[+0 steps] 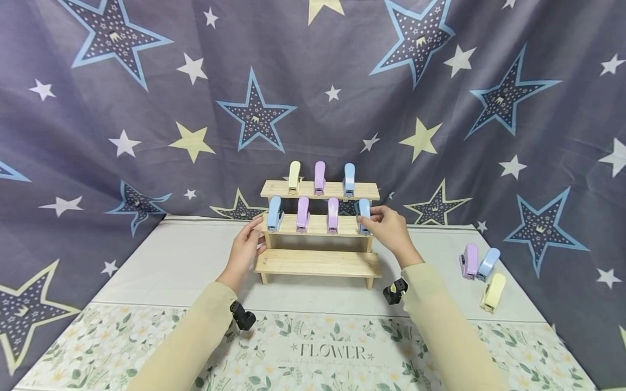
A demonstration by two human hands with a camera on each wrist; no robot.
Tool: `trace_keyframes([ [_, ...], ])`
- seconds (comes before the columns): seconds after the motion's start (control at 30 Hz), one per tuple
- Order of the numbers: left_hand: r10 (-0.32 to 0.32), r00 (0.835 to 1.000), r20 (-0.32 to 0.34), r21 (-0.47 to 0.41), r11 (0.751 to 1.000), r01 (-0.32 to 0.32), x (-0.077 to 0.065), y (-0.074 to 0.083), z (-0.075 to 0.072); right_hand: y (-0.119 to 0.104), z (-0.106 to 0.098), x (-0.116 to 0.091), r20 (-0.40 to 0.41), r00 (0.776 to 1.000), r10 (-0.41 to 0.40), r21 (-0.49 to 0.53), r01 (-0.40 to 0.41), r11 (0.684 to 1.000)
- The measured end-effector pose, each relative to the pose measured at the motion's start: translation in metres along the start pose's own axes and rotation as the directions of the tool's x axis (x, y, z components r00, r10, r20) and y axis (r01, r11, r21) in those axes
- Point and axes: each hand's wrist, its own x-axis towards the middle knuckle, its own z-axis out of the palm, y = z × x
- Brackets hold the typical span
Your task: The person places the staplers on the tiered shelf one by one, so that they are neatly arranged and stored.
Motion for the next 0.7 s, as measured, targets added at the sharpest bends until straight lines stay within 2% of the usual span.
trace_keyframes([
  [0.37,-0.003,1.000,-0.003,-0.001,1.000,0.003,0.001,0.001,-0.002,0.000,0.000,-0.005,0.017,1.000,-0.015,0.041,0.014,0.999],
  [0.7,0.007,1.000,0.016,0.002,1.000,-0.007,0.000,-0.001,-0.002,0.017,-0.020,-0.019,-0.008,0.995,-0.098,-0.007,0.098,0.995],
])
